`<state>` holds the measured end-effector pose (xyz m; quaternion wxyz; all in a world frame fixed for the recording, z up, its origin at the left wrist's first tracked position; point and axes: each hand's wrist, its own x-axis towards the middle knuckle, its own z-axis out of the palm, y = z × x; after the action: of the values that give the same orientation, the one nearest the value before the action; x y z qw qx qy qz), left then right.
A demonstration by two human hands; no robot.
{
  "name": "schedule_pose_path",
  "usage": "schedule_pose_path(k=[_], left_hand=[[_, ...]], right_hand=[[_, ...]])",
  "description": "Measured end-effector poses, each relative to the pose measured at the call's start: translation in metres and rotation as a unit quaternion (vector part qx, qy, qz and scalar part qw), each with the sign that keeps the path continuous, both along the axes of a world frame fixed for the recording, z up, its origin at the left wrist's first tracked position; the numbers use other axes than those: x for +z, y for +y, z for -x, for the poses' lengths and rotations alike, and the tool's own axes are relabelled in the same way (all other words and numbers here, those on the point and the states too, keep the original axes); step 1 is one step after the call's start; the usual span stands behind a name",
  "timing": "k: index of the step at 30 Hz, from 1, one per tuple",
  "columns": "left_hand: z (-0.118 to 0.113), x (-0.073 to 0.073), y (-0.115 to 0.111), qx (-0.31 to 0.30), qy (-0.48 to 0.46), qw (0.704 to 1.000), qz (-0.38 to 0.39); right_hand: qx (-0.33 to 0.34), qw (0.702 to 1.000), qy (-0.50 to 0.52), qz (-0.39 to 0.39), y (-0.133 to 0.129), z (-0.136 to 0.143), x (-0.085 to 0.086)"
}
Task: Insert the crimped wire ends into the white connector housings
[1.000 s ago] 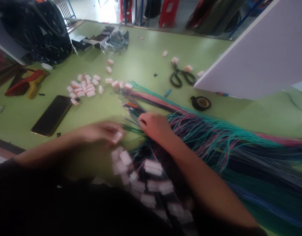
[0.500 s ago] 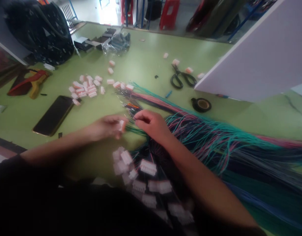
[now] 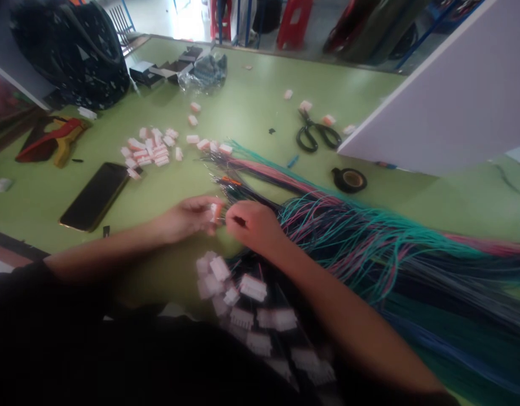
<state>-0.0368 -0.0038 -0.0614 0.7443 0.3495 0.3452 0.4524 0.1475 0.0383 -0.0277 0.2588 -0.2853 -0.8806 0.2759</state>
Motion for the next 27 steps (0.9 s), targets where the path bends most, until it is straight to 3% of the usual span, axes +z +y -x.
schedule_pose_path(k=[14, 27], left_hand=[[-0.0054, 0.0023, -0.0008, 0.014, 0.049, 0.999, -0.019], [-0.0069, 0.0067, -0.0044, 0.027, 0.170, 0.971, -0.166]], right_hand=[[-0.034, 0.997, -0.035, -0.051, -0.0026, 0.0032, -0.0023], [-0.037, 0.998, -0.020, 0.052, -0.0030, 0.0029, -0.0012]])
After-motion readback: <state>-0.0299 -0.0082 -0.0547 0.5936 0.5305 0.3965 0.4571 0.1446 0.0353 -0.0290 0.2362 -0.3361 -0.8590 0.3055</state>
